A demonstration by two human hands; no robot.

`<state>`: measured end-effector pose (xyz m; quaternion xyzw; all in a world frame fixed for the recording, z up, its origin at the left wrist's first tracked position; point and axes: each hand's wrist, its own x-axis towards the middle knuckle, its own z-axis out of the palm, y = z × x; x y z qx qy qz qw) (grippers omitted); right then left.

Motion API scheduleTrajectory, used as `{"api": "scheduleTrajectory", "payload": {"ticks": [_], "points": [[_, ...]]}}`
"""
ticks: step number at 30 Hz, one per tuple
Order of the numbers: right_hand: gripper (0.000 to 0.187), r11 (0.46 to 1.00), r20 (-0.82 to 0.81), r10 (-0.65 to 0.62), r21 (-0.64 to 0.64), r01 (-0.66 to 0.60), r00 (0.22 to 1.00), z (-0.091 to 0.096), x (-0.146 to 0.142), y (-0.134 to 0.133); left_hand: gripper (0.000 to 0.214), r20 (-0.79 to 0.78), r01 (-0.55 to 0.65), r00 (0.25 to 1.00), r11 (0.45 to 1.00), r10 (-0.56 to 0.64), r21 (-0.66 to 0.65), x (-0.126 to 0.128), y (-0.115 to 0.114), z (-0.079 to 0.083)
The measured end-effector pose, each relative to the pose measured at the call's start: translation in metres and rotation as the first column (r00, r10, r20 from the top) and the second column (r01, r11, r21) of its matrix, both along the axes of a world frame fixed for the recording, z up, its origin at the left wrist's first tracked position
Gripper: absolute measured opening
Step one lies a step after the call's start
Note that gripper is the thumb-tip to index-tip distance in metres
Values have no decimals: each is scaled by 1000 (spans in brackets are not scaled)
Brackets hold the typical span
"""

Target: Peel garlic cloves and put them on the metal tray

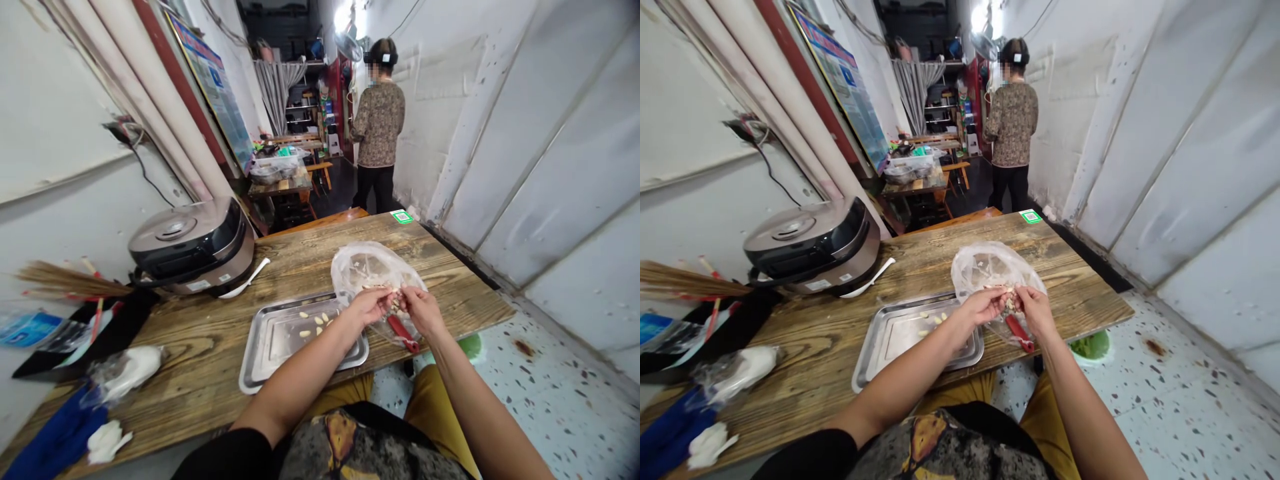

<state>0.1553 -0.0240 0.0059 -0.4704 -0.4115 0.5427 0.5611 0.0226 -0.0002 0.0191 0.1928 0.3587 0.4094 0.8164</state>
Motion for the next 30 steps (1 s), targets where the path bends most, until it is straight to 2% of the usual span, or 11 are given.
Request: {"api": "scheduleTrajectory", "payload": {"ticks": [2,5,9,11,14,16,20,22,25,30], "points": [[28,1000,30,-2,31,1,1000,1,0,-1,5,4,-15,1000,998,14,58,1,-3,-1],[25,999,-15,-9,39,9,1000,2,-2,-2,12,11,-36,999,984,35,175,2,-7,-2],[26,982,-61,-166,79,170,984,-3,-12,-5,31,43,-94,995,951,85,295,7,-13,0],[29,962,-15,-249,112,249,968,-8,-18,-7,34,8,-137,990,936,142,325,11,-14,0],[33,946,98,-293,176,274,951,-12,-24,-11,33,-110,-204,958,900,265,386,15,-14,-3],[33,941,182,-293,228,250,939,-9,-24,-13,28,-202,-206,914,831,352,517,15,-15,-5],[26,906,350,-308,390,161,885,5,-17,-16,18,-283,-109,802,594,527,797,8,-16,-4],[21,857,408,-365,498,131,837,12,-13,-18,17,-293,-58,770,519,566,853,5,-17,-2],[17,795,488,-447,601,83,750,22,-9,-21,17,-321,24,729,446,604,895,3,-18,0],[16,771,607,-502,637,1,616,30,-7,-24,19,-291,153,695,260,657,953,2,-20,3]]}}
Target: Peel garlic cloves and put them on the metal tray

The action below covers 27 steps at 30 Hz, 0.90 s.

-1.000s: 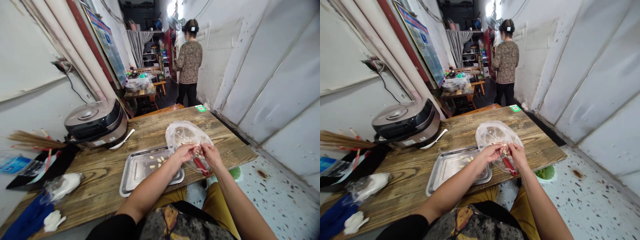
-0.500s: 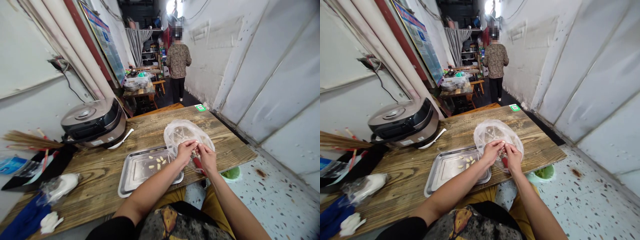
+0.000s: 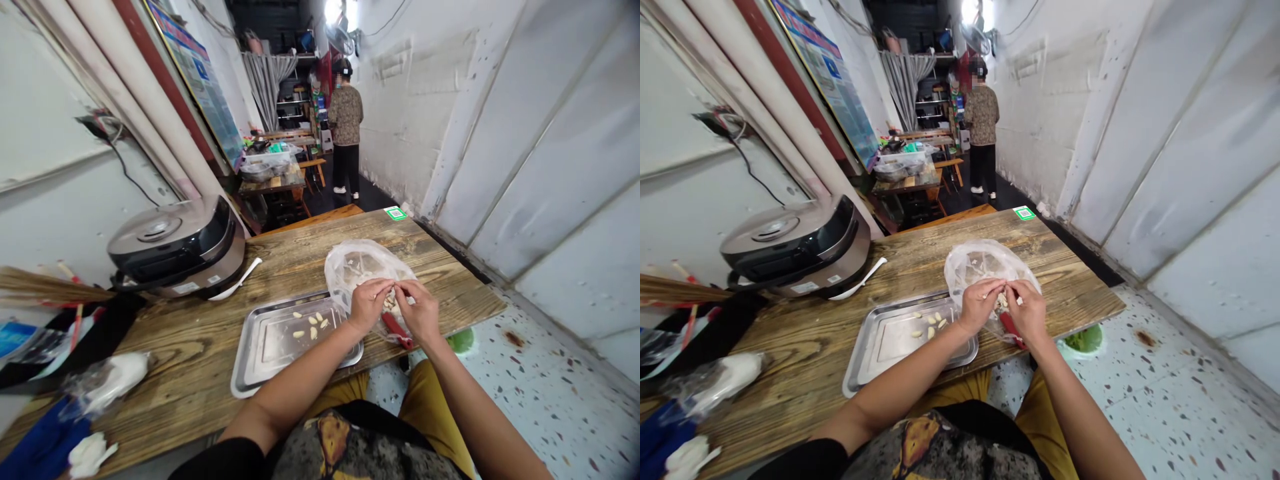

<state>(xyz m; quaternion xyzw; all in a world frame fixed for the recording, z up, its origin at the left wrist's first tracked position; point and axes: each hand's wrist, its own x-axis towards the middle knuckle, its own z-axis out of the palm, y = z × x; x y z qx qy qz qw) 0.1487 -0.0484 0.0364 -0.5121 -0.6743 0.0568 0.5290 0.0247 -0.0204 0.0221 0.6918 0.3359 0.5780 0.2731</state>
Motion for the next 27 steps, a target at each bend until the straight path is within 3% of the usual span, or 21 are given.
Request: {"api": "scheduleTrajectory", "payload": {"ticks": [3,10,12,15,18,21,24,27], "points": [[17,1000,1,9,-9,-9,1000,2,0,0,20,0,12,1000,1000,-12,-5,0,0,1],[18,986,-169,50,-148,-76,984,-1,1,5,18,122,85,991,976,-61,-202,0,6,-7],[20,971,-246,47,-217,-103,968,-3,1,7,20,208,153,974,940,-91,-305,1,8,-9],[23,931,-407,51,-310,-191,912,-4,0,10,27,376,287,920,834,-105,-470,3,8,-8],[23,898,-547,35,-349,-266,836,-6,-2,13,33,494,366,867,756,-65,-543,5,6,-4],[22,886,-613,27,-351,-303,789,-8,-2,16,29,480,323,877,766,-22,-555,5,5,-1],[21,891,-608,23,-347,-292,793,-7,-2,16,25,349,228,936,824,-39,-519,5,5,-2],[22,895,-602,9,-351,-274,799,-4,-3,14,26,284,213,956,849,-77,-484,5,6,-5]]}}
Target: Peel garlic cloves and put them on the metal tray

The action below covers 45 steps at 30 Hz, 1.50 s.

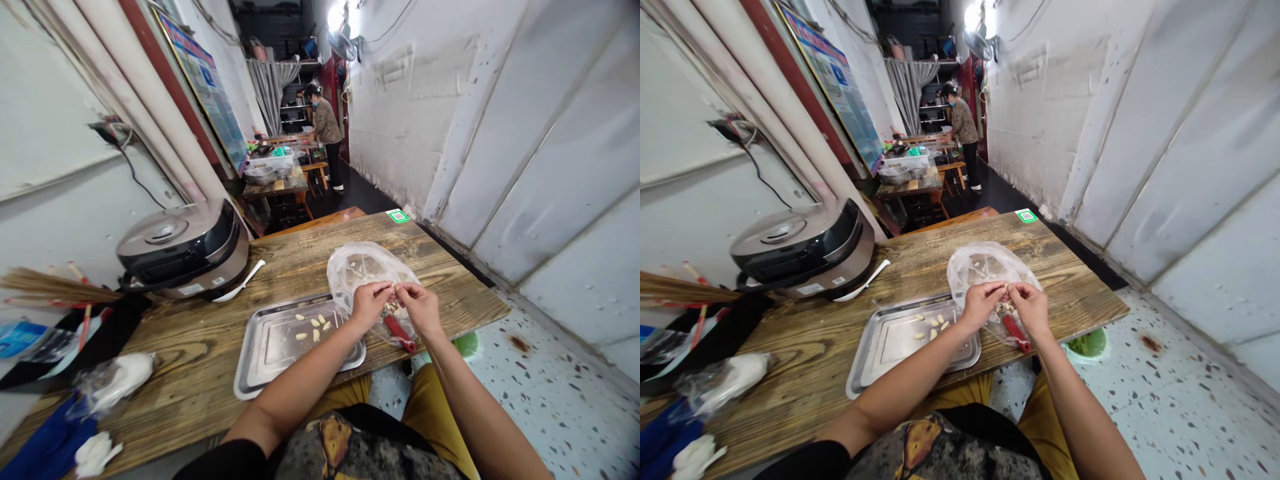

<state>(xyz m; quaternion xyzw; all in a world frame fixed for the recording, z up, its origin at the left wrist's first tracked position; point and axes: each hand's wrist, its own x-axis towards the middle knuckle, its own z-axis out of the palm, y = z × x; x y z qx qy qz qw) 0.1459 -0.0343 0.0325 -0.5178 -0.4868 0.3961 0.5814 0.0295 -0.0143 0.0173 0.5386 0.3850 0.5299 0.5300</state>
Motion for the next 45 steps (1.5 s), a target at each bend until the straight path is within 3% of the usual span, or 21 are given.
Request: {"api": "scheduleTrajectory", "payload": {"ticks": [6,12,17,21,26,30,35,40,45], "points": [[25,1000,15,-9,-12,9,1000,-4,1,3,28,161,61,986,984,-33,-168,2,4,0],[35,996,101,-78,-44,83,992,-18,9,11,35,328,199,939,940,-102,-278,-2,2,6],[31,997,125,-79,7,78,989,-14,9,9,37,279,109,960,962,-36,-249,0,5,-1],[30,999,44,20,-48,-17,999,-6,6,6,28,114,-2,993,990,18,-138,0,7,-7],[27,969,-176,137,-181,-169,975,-5,8,7,17,-192,-99,972,979,134,179,-7,5,-5],[22,953,-217,152,-226,-201,964,-6,12,9,16,-260,-58,952,928,162,369,-11,4,-5],[16,962,-149,132,-221,-163,980,-7,14,9,18,-266,31,960,908,90,418,-14,6,-7],[13,963,-163,125,-217,-159,979,-8,15,7,15,-237,37,970,934,52,356,-13,5,-8],[12,957,-247,141,-213,-196,959,-4,14,6,24,-15,48,999,999,-48,23,-7,6,-8]]}}
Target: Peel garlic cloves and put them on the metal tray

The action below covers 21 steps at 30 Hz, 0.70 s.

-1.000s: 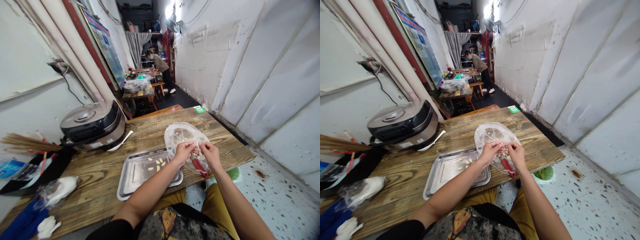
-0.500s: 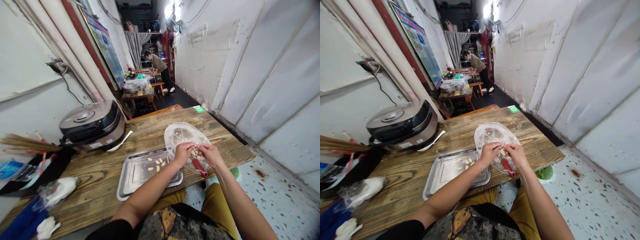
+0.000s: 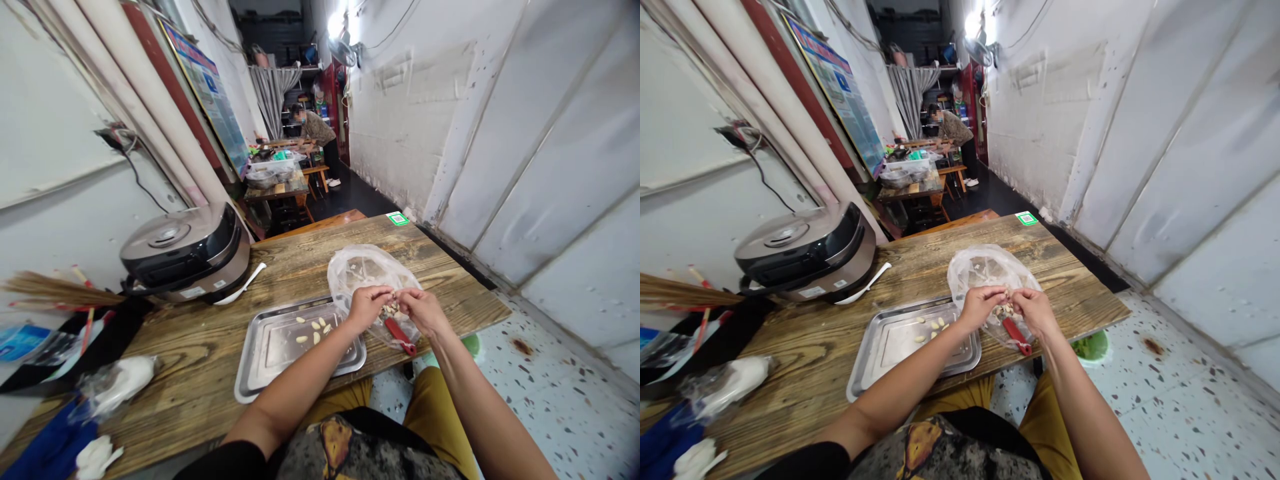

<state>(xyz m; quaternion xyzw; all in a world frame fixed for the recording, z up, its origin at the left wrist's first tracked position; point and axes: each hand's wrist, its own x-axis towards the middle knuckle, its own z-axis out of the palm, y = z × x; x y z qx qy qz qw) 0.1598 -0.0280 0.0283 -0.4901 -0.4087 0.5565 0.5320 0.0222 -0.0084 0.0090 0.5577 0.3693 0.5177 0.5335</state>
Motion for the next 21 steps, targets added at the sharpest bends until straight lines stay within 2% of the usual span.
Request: {"api": "scheduleTrajectory", "payload": {"ticks": [4,10,16,18,19,21], "points": [[10,1000,-33,9,-4,-9,999,3,-1,0,34,192,65,981,985,-33,-159,2,-1,6],[11,1000,-76,-12,-12,11,997,3,-2,2,38,314,140,948,949,-46,-284,0,-4,14],[14,1000,-38,-23,-5,22,999,-5,-1,4,32,417,210,908,906,-42,-366,-5,2,12],[16,998,52,-70,15,69,996,-13,1,9,29,440,218,898,895,-26,-390,-7,4,10],[18,995,148,-96,35,91,984,-19,3,13,29,443,218,896,890,-20,-400,-7,5,10],[24,989,402,-138,102,106,905,-29,7,21,32,432,212,902,886,-15,-412,-8,6,9]]}}
